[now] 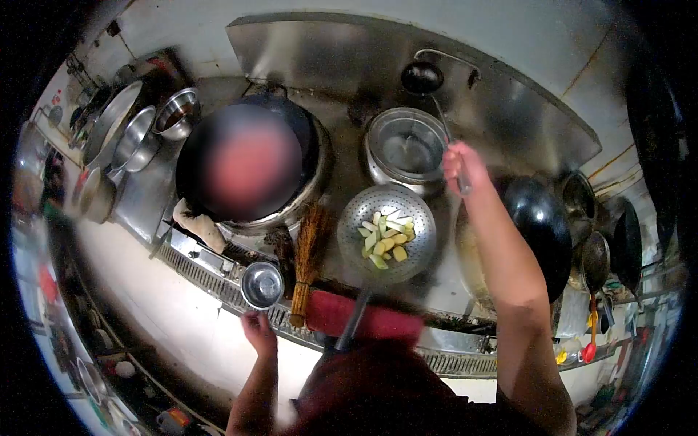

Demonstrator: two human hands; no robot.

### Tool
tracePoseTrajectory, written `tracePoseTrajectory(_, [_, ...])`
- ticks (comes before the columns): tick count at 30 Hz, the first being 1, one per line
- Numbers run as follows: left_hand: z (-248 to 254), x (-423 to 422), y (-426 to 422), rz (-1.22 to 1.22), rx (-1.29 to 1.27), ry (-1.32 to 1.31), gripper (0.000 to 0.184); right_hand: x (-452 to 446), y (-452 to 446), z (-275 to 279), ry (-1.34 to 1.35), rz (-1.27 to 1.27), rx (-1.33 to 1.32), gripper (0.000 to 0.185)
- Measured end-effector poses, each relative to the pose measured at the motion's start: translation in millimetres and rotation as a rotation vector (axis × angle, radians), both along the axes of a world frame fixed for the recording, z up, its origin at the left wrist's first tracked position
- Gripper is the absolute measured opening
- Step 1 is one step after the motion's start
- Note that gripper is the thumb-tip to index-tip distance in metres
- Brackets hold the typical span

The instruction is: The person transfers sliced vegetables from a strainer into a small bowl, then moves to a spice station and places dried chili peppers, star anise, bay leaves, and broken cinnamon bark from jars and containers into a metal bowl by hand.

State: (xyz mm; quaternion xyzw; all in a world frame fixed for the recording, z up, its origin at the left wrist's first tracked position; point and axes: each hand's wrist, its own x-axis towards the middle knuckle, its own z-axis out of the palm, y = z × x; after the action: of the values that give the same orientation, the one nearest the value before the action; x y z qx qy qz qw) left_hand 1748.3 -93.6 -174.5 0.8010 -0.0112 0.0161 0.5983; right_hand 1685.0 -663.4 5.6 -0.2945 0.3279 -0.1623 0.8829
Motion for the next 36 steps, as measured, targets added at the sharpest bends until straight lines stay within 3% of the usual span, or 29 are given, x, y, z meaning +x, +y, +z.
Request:
tracePoseTrajectory(3, [19, -29, -37, -0.378, 0.422, 0.048, 0.012, -15, 2, 4, -0.227, 0.053, 0.068, 0.021])
tracePoseTrajectory(6, [33, -51, -77, -0.915, 0.812, -0.057, 0.028, -60, 30, 18, -0.354, 0.059, 0.154, 0.029])
tracePoseTrajectory(8, [-3, -60, -88, -1.266, 1.17, 0.08, 0.039, -98, 50, 0, -0.379, 0.014, 0.141, 0.036])
tracePoseTrajectory(10, [20, -63, -107, -1.278, 1.102, 0.061, 0.046, -133, 68, -5, -0.355, 0.02, 0.133, 0.043])
tracePoseTrajectory(13, [31, -65, -110, -1.225, 1.094, -0.306, 0.037, -156, 91, 10, -0.322, 0.031, 0.188, 0.048])
tracePoseTrajectory(15, [69, -47, -125, -1.32, 1.3, 0.383, 0.056, -153, 91, 13, 0.158, -0.065, -0.166, 0.054])
tracePoseTrajectory(16, [50, -47, -113, -1.279, 1.282, 0.235, 0.058, -148, 83, 2, 0.159, -0.063, -0.158, 0.054])
tracePoseTrajectory(19, [74, -41, -112, -1.239, 1.349, 0.001, 0.051, -125, 33, -90, 0.456, 0.169, -0.701, 0.063])
tracePoseTrajectory(21, [91, -37, -120, -1.252, 1.384, 0.07, 0.048, -109, 18, -109, 0.5, 0.243, -0.902, 0.065])
tracePoseTrajectory(22, [93, -36, -123, -1.26, 1.413, 0.135, 0.045, -99, 14, -115, 0.512, 0.256, -0.875, 0.056])
tracePoseTrajectory(24, [92, -34, -129, -1.24, 1.33, 0.022, 0.04, -75, 21, -105, 0.529, 0.271, -0.839, 0.048])
tracePoseTrajectory(26, [99, -28, -155, -1.205, 1.297, 0.082, 0.038, -55, 33, -67, 0.375, 0.059, -0.272, 0.026])
tracePoseTrajectory(27, [77, -26, -164, -1.191, 1.22, -0.021, 0.037, -53, 22, -60, 0.4, 0.193, -0.087, 0.012])
tracePoseTrajectory(28, [55, -24, -174, -1.174, 1.14, -0.124, 0.037, -54, 13, -66, 0.405, 0.191, -0.083, 0.012])
tracePoseTrajectory(31, [55, -12, -237, -1.263, 1.06, -0.081, 0.042, -58, -2, -97, -0.029, 0.12, 0.462, 0.013])
tracePoseTrajectory(32, [30, -10, -254, -1.228, 0.996, -0.034, 0.05, -65, 1, -95, -0.024, 0.114, 0.461, 0.013])
tracePoseTrajectory(34, [-27, -5, -293, -1.248, 0.978, -0.256, 0.048, -83, 14, -77, -0.096, 0.064, 0.45, 0.018])
tracePoseTrajectory(35, [-40, -5, -305, -1.257, 0.971, -0.256, 0.048, -91, 16, -68, -0.046, 0.092, 0.35, 0.024])
tracePoseTrajectory(36, [-48, -6, -314, -1.262, 1.025, -0.445, 0.045, -100, 21, -55, -0.041, 0.083, 0.348, 0.024])
